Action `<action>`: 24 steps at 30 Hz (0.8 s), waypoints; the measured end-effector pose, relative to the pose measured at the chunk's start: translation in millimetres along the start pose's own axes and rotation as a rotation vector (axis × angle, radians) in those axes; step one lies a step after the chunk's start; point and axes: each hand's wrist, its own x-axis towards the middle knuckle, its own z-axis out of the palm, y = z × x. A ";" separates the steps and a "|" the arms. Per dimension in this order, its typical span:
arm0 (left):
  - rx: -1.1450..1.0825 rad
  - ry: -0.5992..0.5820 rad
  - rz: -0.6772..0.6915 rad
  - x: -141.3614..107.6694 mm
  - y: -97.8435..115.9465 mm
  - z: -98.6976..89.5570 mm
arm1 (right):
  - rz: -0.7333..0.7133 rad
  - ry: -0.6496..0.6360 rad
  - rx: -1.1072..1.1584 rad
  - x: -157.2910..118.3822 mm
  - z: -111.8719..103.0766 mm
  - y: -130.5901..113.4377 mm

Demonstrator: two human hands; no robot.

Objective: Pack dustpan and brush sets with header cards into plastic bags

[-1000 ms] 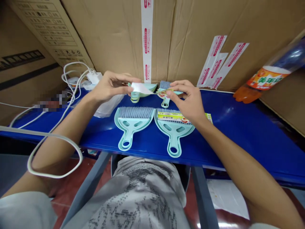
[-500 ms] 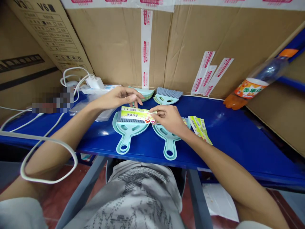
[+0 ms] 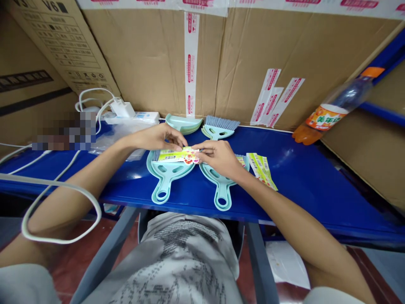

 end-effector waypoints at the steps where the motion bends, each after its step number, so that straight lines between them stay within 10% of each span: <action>1: 0.000 -0.012 -0.002 -0.1 -0.9 0.4 | 0.010 -0.010 0.000 0.0 0.3 0.4; 16: 0.488 0.002 -0.104 1.7 -22.5 6.7 | -0.039 0.116 -0.138 0.6 -6.3 -12.9; 21: 0.664 0.036 -0.069 -1.9 -12.2 6.0 | -0.028 0.278 -0.442 10.6 -77.1 -18.5; 24: 0.673 -0.019 -0.026 -1.3 -7.3 9.0 | 0.243 0.254 -0.800 9.9 -142.9 -7.8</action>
